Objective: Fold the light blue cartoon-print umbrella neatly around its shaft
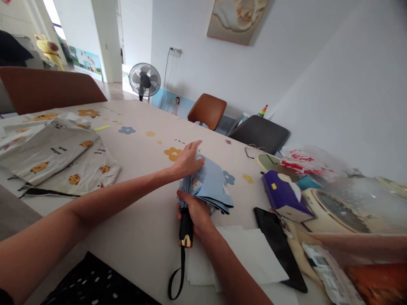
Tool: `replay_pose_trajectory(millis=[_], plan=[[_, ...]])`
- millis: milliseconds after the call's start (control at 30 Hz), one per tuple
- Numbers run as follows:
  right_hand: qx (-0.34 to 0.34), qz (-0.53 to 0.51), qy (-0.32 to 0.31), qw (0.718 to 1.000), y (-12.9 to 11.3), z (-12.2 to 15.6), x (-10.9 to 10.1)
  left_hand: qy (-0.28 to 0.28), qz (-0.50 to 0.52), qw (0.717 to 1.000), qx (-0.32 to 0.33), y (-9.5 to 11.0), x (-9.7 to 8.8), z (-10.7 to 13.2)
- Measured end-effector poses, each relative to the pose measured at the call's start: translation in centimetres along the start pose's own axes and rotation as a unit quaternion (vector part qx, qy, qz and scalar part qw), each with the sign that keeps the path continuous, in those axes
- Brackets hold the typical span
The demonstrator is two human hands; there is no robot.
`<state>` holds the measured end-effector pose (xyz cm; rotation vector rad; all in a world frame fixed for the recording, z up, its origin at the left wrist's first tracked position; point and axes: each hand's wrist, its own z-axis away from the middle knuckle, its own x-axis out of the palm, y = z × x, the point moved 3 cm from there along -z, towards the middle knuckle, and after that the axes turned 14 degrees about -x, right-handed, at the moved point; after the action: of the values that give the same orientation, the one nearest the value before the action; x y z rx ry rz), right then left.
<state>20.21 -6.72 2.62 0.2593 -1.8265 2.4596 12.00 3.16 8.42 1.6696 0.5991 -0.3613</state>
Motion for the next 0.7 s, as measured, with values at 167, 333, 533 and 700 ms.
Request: replay_pose_trajectory(millis=[167, 333, 533, 700], plan=[[-0.005, 0.002, -0.038, 0.999, -0.2, 0.3, -0.2, -0.354, -0.096, 0.909, 0.195, 6.7, 3.2, 0.9], [-0.009, -0.006, -0.044, 0.999, -0.6, 0.6, -0.2, -0.451, -0.134, 0.873, 0.126, 8.4, 6.1, 0.0], [-0.008, -0.037, -0.031, 0.999, -0.4, 0.5, -0.2, -0.371, -0.011, 0.926, 0.066, 8.0, 3.8, -2.0], [-0.004, -0.075, -0.022, 0.997, -0.1, -0.2, -0.6, -0.308, -0.042, 0.934, 0.179, 8.0, -2.8, -1.1]])
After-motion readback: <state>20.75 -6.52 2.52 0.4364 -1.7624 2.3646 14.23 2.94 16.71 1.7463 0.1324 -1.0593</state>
